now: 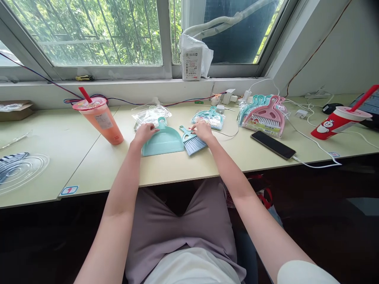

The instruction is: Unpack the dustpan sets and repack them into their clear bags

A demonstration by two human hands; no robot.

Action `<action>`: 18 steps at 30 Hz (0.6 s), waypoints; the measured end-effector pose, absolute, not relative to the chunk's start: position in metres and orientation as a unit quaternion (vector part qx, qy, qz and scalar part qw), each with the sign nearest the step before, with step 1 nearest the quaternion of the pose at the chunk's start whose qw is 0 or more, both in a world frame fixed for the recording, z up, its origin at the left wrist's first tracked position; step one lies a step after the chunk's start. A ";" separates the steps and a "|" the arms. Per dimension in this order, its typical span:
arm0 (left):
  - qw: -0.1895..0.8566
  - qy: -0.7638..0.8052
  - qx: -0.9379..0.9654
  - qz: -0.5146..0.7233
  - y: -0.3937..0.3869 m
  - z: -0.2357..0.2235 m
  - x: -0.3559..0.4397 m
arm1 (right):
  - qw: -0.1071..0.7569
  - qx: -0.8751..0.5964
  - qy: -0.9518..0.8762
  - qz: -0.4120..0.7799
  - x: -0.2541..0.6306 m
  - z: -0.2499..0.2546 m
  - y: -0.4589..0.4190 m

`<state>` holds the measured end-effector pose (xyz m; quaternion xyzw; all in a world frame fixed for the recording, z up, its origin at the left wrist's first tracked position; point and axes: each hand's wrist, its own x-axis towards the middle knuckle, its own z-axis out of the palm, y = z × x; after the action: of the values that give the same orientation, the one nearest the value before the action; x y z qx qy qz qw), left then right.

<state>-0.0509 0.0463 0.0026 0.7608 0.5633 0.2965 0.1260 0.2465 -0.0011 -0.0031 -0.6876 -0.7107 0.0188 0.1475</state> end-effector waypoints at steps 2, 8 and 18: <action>0.168 0.578 0.716 0.354 0.050 0.005 -0.054 | 0.163 -0.684 -0.711 0.012 0.247 -0.002 -0.001; 0.302 0.527 0.587 0.536 0.065 0.006 -0.069 | 0.364 -0.597 -0.692 0.182 0.258 0.009 0.001; 0.430 0.409 0.642 0.486 0.031 0.018 -0.028 | 0.559 -0.453 -0.626 0.301 0.219 0.009 -0.007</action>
<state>-0.0278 0.0311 0.0182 0.6418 0.4086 0.4858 0.4303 0.2191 -0.0072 0.0093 -0.4527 -0.6260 0.3007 0.5593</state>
